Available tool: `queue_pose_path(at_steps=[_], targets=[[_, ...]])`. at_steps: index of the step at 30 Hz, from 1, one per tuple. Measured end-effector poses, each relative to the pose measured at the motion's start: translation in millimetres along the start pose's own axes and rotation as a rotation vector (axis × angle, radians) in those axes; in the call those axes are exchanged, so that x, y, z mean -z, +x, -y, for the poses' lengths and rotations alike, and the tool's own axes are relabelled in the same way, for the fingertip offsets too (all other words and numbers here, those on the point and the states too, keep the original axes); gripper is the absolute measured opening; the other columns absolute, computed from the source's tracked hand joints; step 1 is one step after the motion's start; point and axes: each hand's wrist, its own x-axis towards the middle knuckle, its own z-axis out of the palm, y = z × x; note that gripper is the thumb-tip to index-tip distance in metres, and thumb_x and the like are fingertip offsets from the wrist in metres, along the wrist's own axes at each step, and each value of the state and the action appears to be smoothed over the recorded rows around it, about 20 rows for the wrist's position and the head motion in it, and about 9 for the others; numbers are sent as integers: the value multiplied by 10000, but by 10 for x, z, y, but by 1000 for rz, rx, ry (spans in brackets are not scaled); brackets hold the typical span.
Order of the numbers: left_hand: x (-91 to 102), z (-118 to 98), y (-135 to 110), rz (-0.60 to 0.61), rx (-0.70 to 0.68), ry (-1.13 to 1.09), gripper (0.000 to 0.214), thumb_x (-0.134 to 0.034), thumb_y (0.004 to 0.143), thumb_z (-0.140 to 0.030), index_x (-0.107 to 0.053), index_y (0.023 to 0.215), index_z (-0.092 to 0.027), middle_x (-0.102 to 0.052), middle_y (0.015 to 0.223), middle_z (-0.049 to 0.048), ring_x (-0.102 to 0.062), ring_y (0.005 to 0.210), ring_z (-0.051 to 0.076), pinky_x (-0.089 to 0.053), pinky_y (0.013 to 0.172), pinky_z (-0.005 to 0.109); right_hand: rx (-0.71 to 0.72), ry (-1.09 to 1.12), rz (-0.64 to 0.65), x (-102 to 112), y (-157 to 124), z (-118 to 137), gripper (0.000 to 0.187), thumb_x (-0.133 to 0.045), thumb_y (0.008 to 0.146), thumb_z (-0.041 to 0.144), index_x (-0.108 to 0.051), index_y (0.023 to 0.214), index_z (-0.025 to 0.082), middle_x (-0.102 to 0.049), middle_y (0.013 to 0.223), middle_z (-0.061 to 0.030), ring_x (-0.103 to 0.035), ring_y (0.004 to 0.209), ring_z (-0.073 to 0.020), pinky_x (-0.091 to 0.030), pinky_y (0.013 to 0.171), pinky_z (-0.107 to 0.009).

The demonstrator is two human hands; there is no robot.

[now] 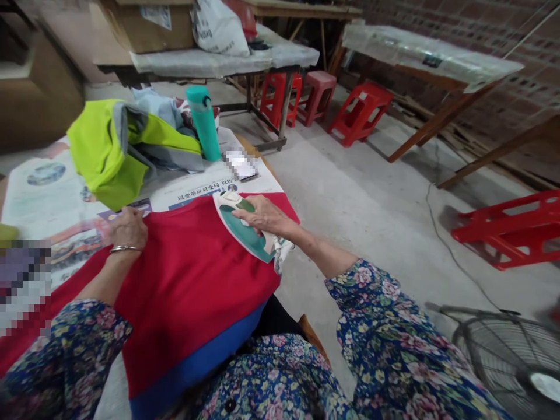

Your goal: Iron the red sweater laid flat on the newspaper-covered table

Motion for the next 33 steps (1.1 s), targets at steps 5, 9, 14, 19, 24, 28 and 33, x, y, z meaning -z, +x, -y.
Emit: queue_pose_path(at_steps=[5, 9, 14, 19, 24, 28, 33], targets=[[83, 34, 69, 4, 24, 58, 449, -347, 1035, -235, -595, 1367, -62, -759, 1202, 278, -722, 1195, 400, -543, 950, 480, 3, 23, -24, 132, -46, 28, 300, -676, 1038, 270, -525, 782, 227, -517, 553, 74, -475, 399, -80, -400, 411, -209], [159, 110, 173, 27, 48, 133, 485, -318, 1034, -255, -592, 1374, -44, -752, 1222, 303, -714, 1198, 414, -551, 921, 486, -65, -3, -88, 288, -128, 0, 311, -681, 1032, 214, -524, 764, 226, -497, 524, 77, -468, 390, -78, -392, 405, -202], [142, 131, 197, -12, -113, 197, 492, -310, 1012, -247, -675, 1280, -56, -725, 1264, 315, -652, 1260, 433, -540, 957, 537, -200, 43, -213, 467, -175, -213, 311, -719, 1015, 251, -534, 766, 228, -510, 531, 73, -469, 380, -87, -402, 384, -212], [-56, -344, 102, -79, -410, 125, 523, -397, 1055, -391, -659, 1418, -121, -648, 1456, 255, -563, 1366, 421, -483, 1078, 542, -287, -10, -375, 619, -257, -329, 336, -700, 1035, 270, -525, 751, 229, -502, 495, 73, -489, 379, -95, -395, 390, -207], [-282, -907, 157, 63, -471, 36, 416, -544, 1035, -360, -676, 1399, -208, -659, 1448, 176, -562, 1378, 380, -475, 1101, 471, -227, -49, -329, 624, -313, -214, 345, -736, 1008, 275, -522, 742, 229, -517, 513, 64, -482, 388, -93, -394, 394, -211], [-356, -1008, 275, 82, -441, -55, 313, -528, 1004, -255, -731, 1238, -213, -706, 1334, 154, -584, 1329, 362, -463, 1109, 470, -174, 49, -194, 473, -230, -130, 299, -705, 1021, 295, -540, 781, 228, -520, 562, 62, -479, 402, -93, -426, 394, -221], [-397, -973, 297, 41, -443, -98, 327, -497, 1006, -263, -727, 1237, -234, -704, 1340, 146, -554, 1342, 357, -430, 1130, 495, -155, 84, -108, 344, -88, -174, 327, -748, 990, 310, -529, 762, 228, -489, 551, 72, -471, 400, -88, -434, 381, -213]])
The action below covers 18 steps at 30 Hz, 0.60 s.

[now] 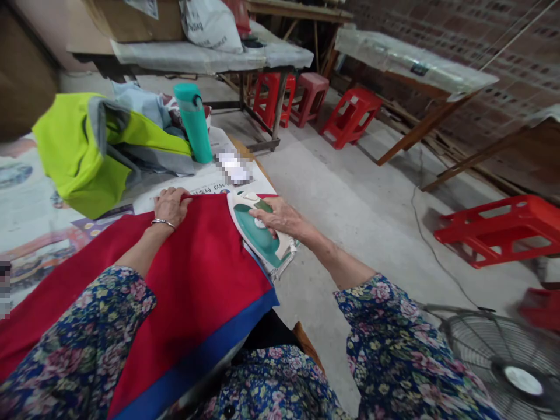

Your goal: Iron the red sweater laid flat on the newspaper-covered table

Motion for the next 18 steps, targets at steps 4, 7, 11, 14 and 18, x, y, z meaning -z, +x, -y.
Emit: queue_pose_path(at_steps=[4, 7, 11, 14, 18], targets=[[-7, -71, -21, -24, 33, 29, 345, -477, 1019, -261, -735, 1244, -223, -676, 1399, 175, -528, 1384, 387, -436, 1116, 524, -96, 24, -109, 162, 4, -121, 292, -719, 1004, 317, -534, 794, 233, -505, 554, 73, -473, 398, -98, -440, 384, -226], [-8, -131, -85, -78, 19, 40, 374, -484, 1008, -232, -732, 1287, -208, -615, 1528, 200, -506, 1435, 416, -440, 1131, 570, -176, -20, -263, 335, -42, -206, 309, -698, 1017, 320, -522, 780, 232, -531, 559, 63, -496, 395, -104, -439, 395, -232], [-98, -177, -325, -107, -17, 21, 562, -487, 1018, -268, -575, 1564, -166, -437, 1728, 225, -436, 1548, 435, -357, 1235, 669, -123, -103, -314, 413, -119, -197, 360, -747, 995, 365, -508, 758, 238, -508, 520, 67, -491, 383, -106, -406, 385, -226], [-185, -150, -558, -18, -7, 35, 663, -439, 1068, -406, -436, 1686, -166, -304, 1802, 219, -275, 1660, 444, -211, 1297, 753, 15, -123, -224, 303, -167, -63, 378, -783, 977, 413, -520, 768, 240, -521, 530, 52, -497, 405, -109, -407, 383, -230], [-147, 64, -777, 121, -73, 98, 685, -390, 1090, -517, -391, 1722, -255, -244, 1835, 160, -152, 1707, 429, -123, 1310, 780, 157, -117, -41, -46, -220, 192, 310, -723, 1018, 371, -542, 806, 234, -548, 577, 36, -515, 436, -108, -424, 403, -232]])
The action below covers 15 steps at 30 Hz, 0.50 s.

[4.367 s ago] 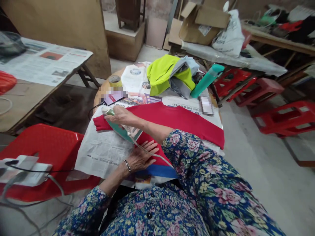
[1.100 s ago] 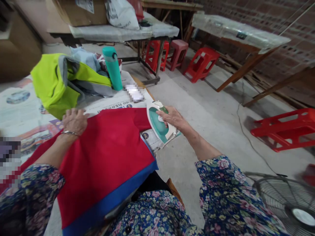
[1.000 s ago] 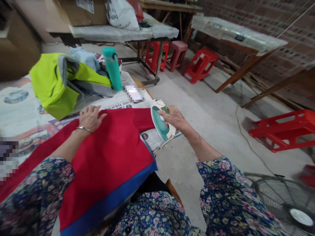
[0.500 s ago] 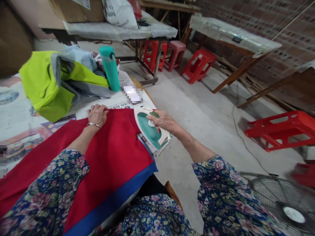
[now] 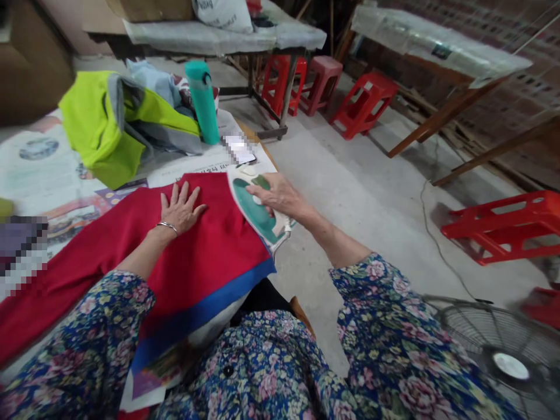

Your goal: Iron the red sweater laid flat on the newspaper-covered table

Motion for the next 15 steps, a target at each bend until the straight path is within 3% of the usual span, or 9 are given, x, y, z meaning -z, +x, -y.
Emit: queue_pose_path(at_steps=[3, 7, 12, 15], targets=[[90, 279, -149, 51, 4, 58, 665, -358, 1100, -534, -369, 1729, -317, -240, 1841, 129, -154, 1708, 422, -135, 1299, 794, 47, -47, 168, -304, -68, 157, 268, -703, 1022, 313, -547, 822, 226, -547, 581, 46, -511, 425, -102, -402, 404, -226], [175, 570, -400, 70, 60, 90, 650, -345, 1104, -514, -356, 1731, -343, -227, 1845, 122, -166, 1706, 422, -158, 1288, 802, 53, -77, 353, -589, -274, 180, 215, -730, 1006, 323, -590, 882, 217, -536, 555, 67, -498, 396, -99, -357, 368, -212], [94, 547, -761, 61, 45, 102, 655, -404, 1092, -505, -387, 1720, -318, -239, 1837, 140, -170, 1701, 441, -172, 1289, 792, -27, -109, 624, -605, -650, 131, 142, -732, 984, 315, -673, 1064, 213, -552, 568, 87, -462, 377, -89, -337, 353, -196], [-19, 451, -1028, 35, -30, 119, 648, -456, 1081, -513, -432, 1700, -323, -283, 1821, 140, -194, 1693, 452, -182, 1286, 795, -55, -113, 735, -509, -813, 98, 131, -735, 970, 322, -676, 976, 205, -569, 604, 77, -451, 392, -72, -325, 363, -185]])
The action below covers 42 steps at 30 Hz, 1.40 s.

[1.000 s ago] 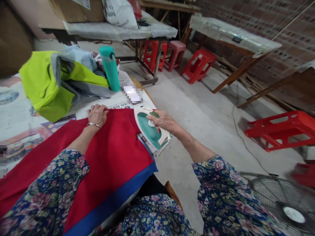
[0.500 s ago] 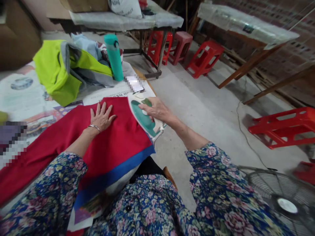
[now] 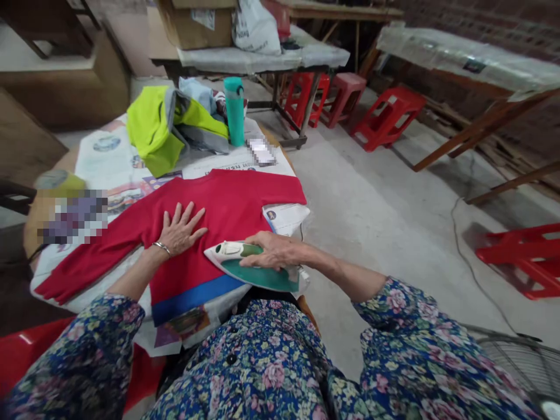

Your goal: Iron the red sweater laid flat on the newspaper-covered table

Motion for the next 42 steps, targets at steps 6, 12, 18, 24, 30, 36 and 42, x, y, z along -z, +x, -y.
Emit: queue_pose_path(at_steps=[6, 12, 18, 24, 30, 36, 42], targets=[[-283, -216, -775, -57, -252, 11, 620, -554, 1060, -540, -480, 1661, -408, -396, 1779, 92, -309, 1666, 406, -222, 1320, 708, 28, 28, -168, 159, -66, -35, 245, -758, 952, 397, -623, 866, 212, -548, 549, 71, -478, 395, -91, -378, 388, -192], [-488, -308, -1424, -151, -158, -7, 621, -579, 1040, -573, -507, 1642, -440, -469, 1739, 65, -371, 1637, 419, -273, 1308, 703, 157, 16, -389, 332, 397, 316, 366, -733, 995, 295, -537, 697, 215, -520, 480, 45, -478, 395, -99, -399, 418, -212], [-522, -203, -1624, -285, 178, -114, 556, -489, 1064, -470, -642, 1556, -261, -538, 1684, 143, -456, 1593, 386, -427, 1257, 583, 184, 41, -361, 114, 976, 568, 380, -697, 1009, 295, -525, 679, 224, -529, 486, 42, -477, 398, -107, -378, 366, -212], [-217, 161, -1478, -403, 381, -259, 478, -360, 1043, -250, -725, 1352, -243, -734, 1403, 130, -695, 1272, 279, -535, 1126, 423, 227, -13, 31, -361, 774, 655, 324, -711, 1014, 280, -545, 746, 208, -546, 535, 75, -481, 400, -75, -371, 397, -185], [222, 550, -1065, -308, 573, -50, 562, -509, 930, -233, -636, 1470, -149, -561, 1583, 238, -526, 1435, 410, -454, 1150, 547, 216, -89, 214, -534, 454, 650, 308, -701, 1028, 342, -535, 801, 214, -494, 511, 103, -473, 388, -70, -338, 396, -176], [481, 786, -972, -153, 527, 40, 359, -443, 955, -203, -715, 1189, -177, -702, 1255, 198, -601, 1229, 384, -469, 1021, 501, 198, -135, 47, -437, 466, 623, 210, -687, 1023, 342, -565, 908, 214, -505, 575, 95, -479, 421, -78, -345, 420, -196], [534, 916, -927, -203, 500, 74, 286, -431, 942, -177, -700, 1031, -213, -693, 1169, 165, -579, 1167, 366, -482, 978, 509, 169, -116, 170, -447, 393, 513, 203, -707, 996, 390, -632, 1023, 203, -534, 618, 91, -491, 439, -80, -346, 440, -206]])
